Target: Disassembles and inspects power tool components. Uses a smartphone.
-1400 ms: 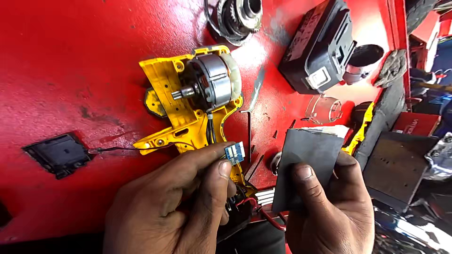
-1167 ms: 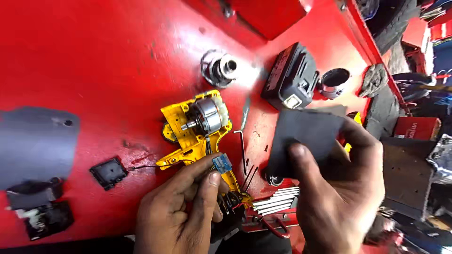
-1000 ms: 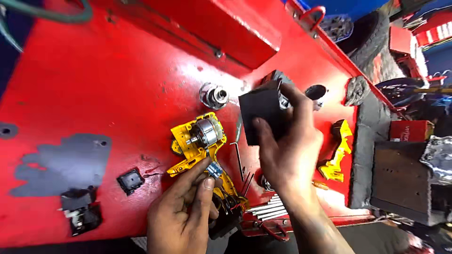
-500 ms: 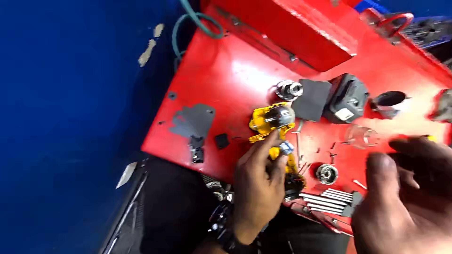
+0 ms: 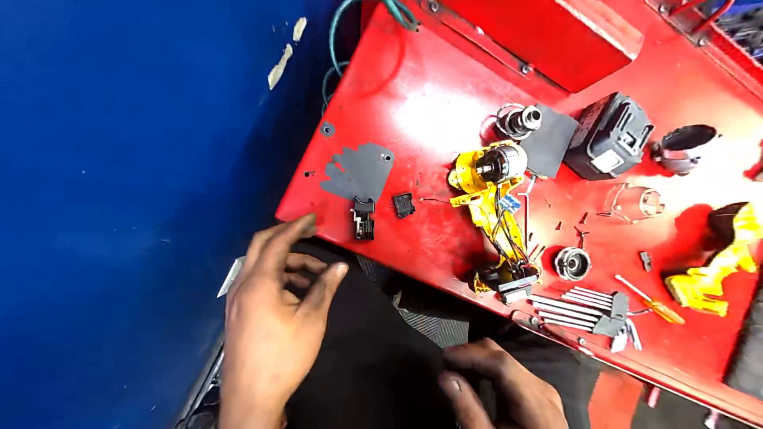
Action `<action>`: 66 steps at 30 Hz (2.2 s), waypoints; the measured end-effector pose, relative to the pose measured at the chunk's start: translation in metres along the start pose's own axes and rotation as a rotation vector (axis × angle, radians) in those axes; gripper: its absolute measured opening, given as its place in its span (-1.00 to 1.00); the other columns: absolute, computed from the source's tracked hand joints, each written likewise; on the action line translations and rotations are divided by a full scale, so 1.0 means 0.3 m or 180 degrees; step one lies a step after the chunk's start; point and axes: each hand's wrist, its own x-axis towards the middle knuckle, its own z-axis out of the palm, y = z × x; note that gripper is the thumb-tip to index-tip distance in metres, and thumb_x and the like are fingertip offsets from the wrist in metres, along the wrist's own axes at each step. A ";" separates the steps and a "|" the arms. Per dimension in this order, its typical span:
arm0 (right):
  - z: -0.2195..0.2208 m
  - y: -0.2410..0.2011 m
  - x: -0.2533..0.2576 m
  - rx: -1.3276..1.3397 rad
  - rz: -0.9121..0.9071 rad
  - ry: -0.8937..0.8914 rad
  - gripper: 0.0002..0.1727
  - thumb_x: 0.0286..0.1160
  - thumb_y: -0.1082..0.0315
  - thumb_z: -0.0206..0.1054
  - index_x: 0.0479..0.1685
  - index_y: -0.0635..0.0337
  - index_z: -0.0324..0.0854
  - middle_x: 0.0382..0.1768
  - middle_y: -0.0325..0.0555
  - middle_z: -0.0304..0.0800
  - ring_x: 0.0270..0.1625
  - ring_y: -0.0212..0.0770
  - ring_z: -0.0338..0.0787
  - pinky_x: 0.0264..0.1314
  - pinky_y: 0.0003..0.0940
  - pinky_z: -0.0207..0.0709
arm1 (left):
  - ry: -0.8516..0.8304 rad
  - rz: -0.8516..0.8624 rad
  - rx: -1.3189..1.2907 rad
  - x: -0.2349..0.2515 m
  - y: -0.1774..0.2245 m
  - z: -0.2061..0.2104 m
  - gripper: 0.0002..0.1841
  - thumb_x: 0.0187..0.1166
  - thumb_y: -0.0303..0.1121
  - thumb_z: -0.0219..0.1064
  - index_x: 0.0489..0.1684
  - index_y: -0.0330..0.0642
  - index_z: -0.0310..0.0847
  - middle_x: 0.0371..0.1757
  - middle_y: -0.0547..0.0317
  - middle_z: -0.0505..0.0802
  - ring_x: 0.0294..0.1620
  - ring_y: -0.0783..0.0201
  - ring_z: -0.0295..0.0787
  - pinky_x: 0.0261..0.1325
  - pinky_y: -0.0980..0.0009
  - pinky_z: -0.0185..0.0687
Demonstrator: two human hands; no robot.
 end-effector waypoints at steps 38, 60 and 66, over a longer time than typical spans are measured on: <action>-0.503 0.411 0.431 -0.2776 0.0366 0.1130 -0.85 0.42 0.19 0.42 -0.22 0.00 0.84 -0.20 -0.15 0.79 -0.06 -0.05 0.79 -0.18 -0.02 0.66 | -0.0354 0.0675 -0.0240 -0.202 0.220 0.188 -0.48 0.55 -0.34 0.48 0.42 -0.47 0.57 0.32 -0.27 0.65 -0.18 0.40 0.81 -0.20 0.51 0.82; 0.056 -0.062 0.168 0.0207 0.0384 -0.0216 -0.83 0.72 0.24 0.27 -0.11 0.07 0.74 -0.17 -0.30 0.74 -0.14 -0.41 0.75 -0.08 -0.42 0.73 | -0.0812 0.0973 -0.1150 -0.116 0.130 -0.017 -0.87 0.61 -0.27 0.46 -0.06 -0.04 0.86 -0.01 0.31 0.91 -0.07 0.43 0.88 -0.05 0.50 0.89; 0.138 -0.036 0.209 0.0027 0.0591 -0.0457 -0.81 0.74 0.21 0.25 -0.10 0.06 0.74 -0.18 -0.30 0.73 -0.15 -0.44 0.73 -0.10 -0.46 0.69 | -0.1313 0.1060 -0.0704 -0.015 0.018 -0.054 -0.86 0.67 -0.20 0.38 -0.10 0.05 0.85 -0.05 0.43 0.90 -0.13 0.56 0.84 -0.12 0.60 0.81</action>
